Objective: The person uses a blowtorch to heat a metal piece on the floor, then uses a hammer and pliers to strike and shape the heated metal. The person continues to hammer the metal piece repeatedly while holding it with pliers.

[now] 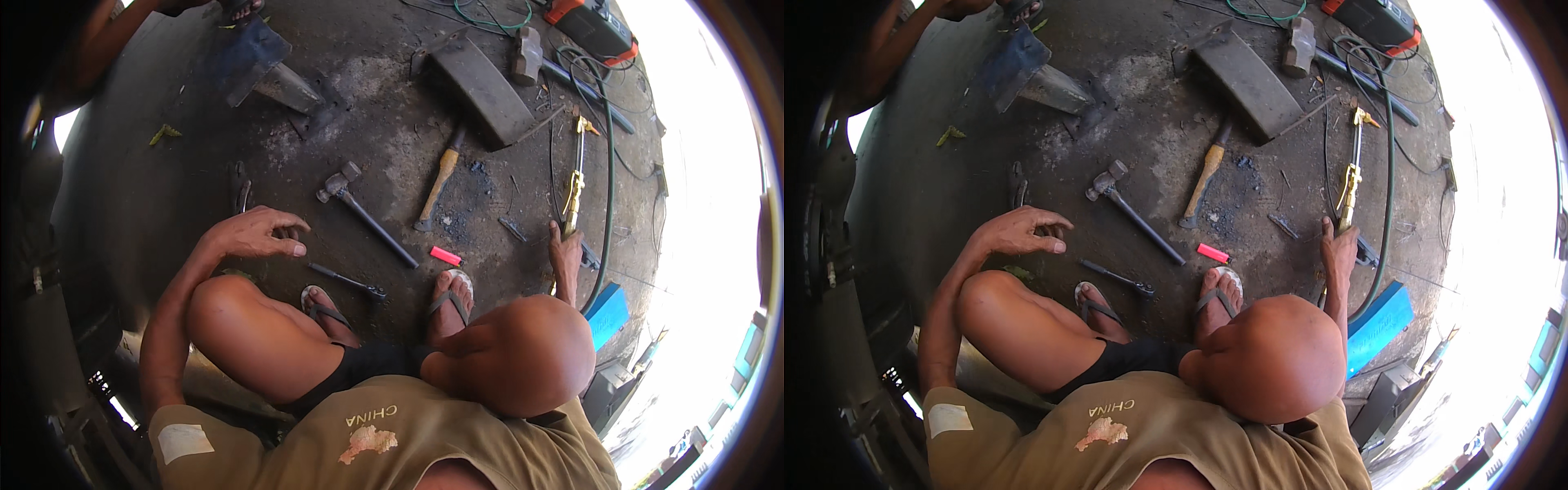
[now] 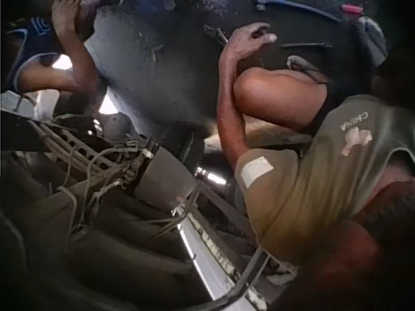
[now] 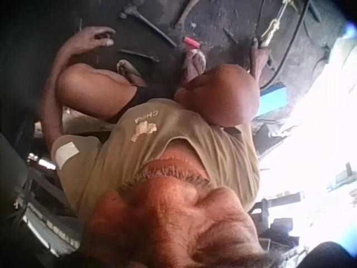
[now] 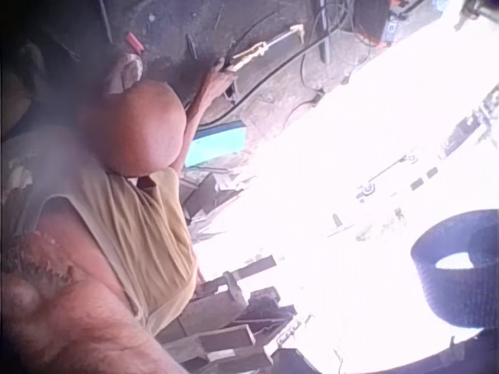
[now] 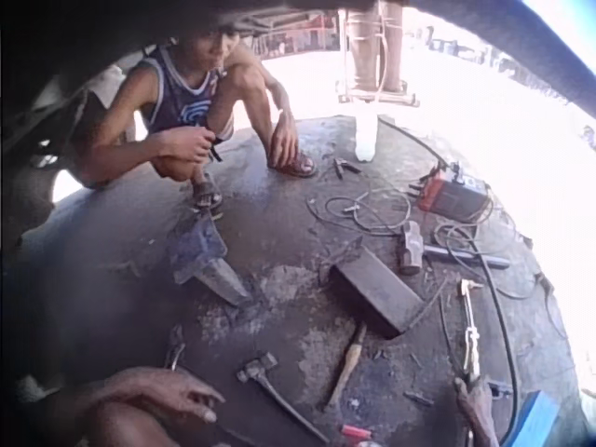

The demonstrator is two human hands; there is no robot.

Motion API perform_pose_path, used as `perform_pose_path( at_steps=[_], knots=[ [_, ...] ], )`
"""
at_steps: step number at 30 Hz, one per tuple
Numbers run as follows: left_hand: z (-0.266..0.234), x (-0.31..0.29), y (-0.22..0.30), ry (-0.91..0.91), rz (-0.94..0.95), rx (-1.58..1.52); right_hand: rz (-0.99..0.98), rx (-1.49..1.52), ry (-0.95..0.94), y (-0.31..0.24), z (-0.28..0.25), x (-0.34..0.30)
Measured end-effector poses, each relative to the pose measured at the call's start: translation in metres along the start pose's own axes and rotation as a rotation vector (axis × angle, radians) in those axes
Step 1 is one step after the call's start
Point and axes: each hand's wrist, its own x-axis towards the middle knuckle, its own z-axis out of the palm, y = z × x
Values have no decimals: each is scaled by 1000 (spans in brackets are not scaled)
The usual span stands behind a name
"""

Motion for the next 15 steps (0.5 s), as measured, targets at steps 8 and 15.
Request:
perform_pose_path(
  at_steps=[8,15],
  knots=[
    [74,86,115,-111,524,479,91,91,43,-15,2,0],
    [206,240,120,506,663,650,228,655,-38,2,-22,17]
  ],
)
